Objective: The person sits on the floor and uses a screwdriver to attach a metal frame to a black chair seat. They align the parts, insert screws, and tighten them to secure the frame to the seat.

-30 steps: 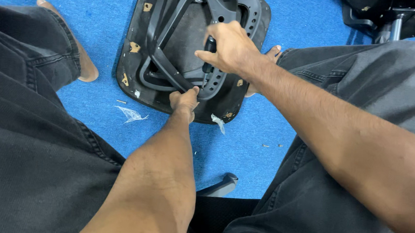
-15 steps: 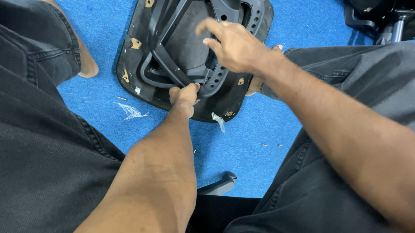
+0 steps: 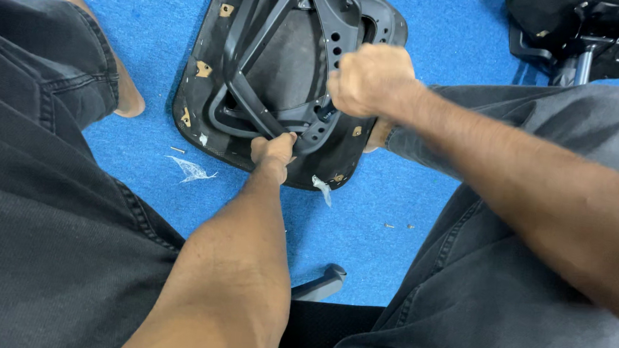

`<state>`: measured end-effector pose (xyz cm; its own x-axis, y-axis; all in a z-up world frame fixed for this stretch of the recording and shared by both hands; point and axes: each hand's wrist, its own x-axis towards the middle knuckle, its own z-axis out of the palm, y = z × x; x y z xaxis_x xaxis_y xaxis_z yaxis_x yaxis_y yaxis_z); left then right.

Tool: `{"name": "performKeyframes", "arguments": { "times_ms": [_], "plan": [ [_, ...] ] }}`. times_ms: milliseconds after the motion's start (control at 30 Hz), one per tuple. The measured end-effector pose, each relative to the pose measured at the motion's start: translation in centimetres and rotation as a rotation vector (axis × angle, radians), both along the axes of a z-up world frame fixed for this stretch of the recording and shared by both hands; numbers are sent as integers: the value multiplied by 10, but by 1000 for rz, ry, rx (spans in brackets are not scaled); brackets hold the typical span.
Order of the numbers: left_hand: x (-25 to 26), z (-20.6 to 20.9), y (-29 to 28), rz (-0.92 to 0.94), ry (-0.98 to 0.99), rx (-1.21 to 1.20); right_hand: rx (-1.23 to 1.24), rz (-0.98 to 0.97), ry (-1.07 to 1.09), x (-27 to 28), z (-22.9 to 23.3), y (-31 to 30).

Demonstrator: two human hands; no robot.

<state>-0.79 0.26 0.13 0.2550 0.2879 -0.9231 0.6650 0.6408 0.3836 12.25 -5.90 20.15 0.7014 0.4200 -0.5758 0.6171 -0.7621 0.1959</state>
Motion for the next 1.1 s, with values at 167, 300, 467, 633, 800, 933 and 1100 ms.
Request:
{"name": "performKeyframes", "arguments": {
  "times_ms": [167, 300, 467, 633, 800, 933, 1100],
  "plan": [
    [0, 8, 0, 9, -22, 35, -128, 17, 70, 3, 8, -6],
    [1, 19, 3, -1, -13, 39, 111, 487, 144, 19, 15, -8],
    [1, 12, 1, -24, 8, 64, 193, 702, 273, 25, 8, -4],
    [-2, -1, 1, 6, -20, 15, 61, 301, 287, 11, -2, 6],
    [1, -8, 1, -19, -10, 27, -26, -436, 174, 2, -14, 22],
    [1, -11, 0, -17, -20, 8, -68, -179, 286, 6, -8, 20],
    [4, -11, 1, -14, 2, 23, 38, 501, 210, 20, 6, 12]
  ]
}}
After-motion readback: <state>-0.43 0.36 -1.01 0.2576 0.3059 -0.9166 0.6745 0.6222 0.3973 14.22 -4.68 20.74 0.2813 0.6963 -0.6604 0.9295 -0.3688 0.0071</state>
